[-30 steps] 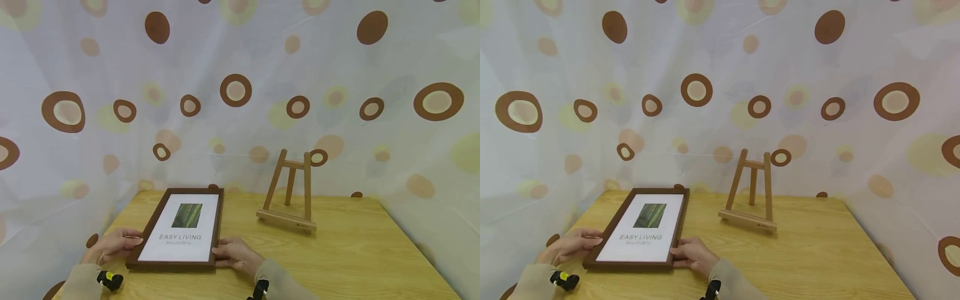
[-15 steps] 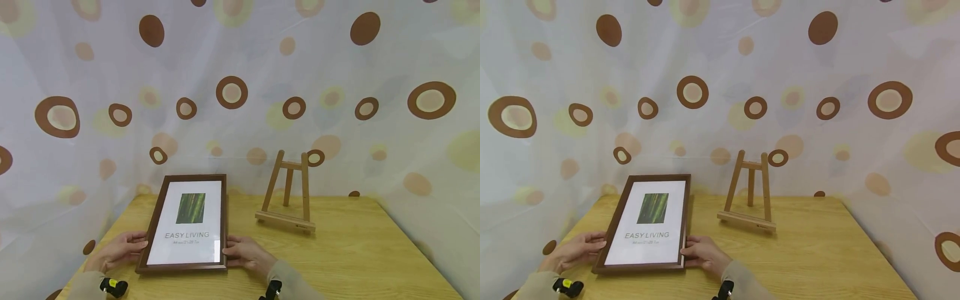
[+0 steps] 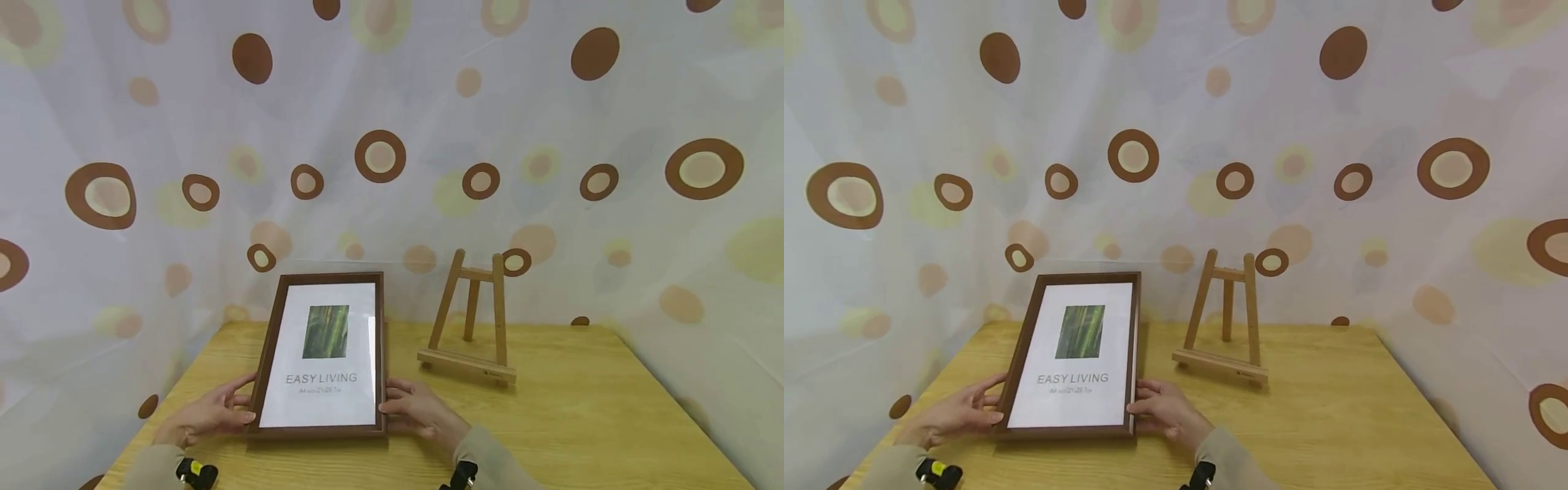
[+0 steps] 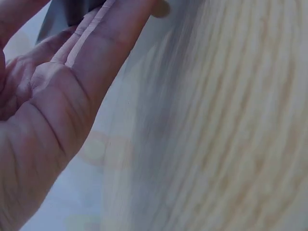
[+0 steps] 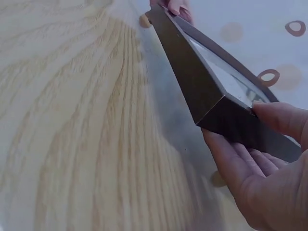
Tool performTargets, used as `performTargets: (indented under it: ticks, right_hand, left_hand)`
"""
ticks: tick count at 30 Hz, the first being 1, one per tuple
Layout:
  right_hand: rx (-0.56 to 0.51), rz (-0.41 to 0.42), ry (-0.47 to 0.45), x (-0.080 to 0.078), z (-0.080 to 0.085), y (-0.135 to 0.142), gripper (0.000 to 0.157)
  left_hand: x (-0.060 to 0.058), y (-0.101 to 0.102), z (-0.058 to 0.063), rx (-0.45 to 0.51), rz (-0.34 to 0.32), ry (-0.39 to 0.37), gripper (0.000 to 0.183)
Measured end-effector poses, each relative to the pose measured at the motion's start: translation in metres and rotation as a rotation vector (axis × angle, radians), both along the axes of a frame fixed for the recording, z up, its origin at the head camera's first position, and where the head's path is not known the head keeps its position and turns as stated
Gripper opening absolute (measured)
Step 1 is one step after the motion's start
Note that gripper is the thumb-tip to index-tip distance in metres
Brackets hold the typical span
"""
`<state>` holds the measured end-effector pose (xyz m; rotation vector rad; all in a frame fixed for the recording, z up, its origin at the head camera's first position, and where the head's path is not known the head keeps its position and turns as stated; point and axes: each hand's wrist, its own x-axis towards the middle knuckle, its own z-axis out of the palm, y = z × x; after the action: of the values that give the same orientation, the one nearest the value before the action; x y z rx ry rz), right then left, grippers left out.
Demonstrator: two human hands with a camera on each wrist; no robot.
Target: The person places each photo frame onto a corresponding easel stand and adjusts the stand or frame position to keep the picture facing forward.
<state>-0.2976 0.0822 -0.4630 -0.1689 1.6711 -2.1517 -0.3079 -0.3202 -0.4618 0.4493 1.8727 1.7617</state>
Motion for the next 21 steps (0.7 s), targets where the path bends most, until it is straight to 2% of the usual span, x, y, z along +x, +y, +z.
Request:
performTargets:
  ticks: [9,17,21]
  right_hand:
    - [0.017,-0.025,0.06,-0.003,0.002,0.007,0.07]
    - [0.026,0.024,0.062,-0.001,0.005,0.015,0.073]
    - [-0.001,0.049,0.063,-0.003,0.005,0.021,0.077]
  left_hand:
    - [-0.008,0.008,0.001,0.048,-0.01,0.036,0.083]
    - [-0.01,0.018,0.001,0.029,-0.01,0.07,0.074]
    - [-0.01,0.024,0.001,0.007,0.023,0.071,0.074]
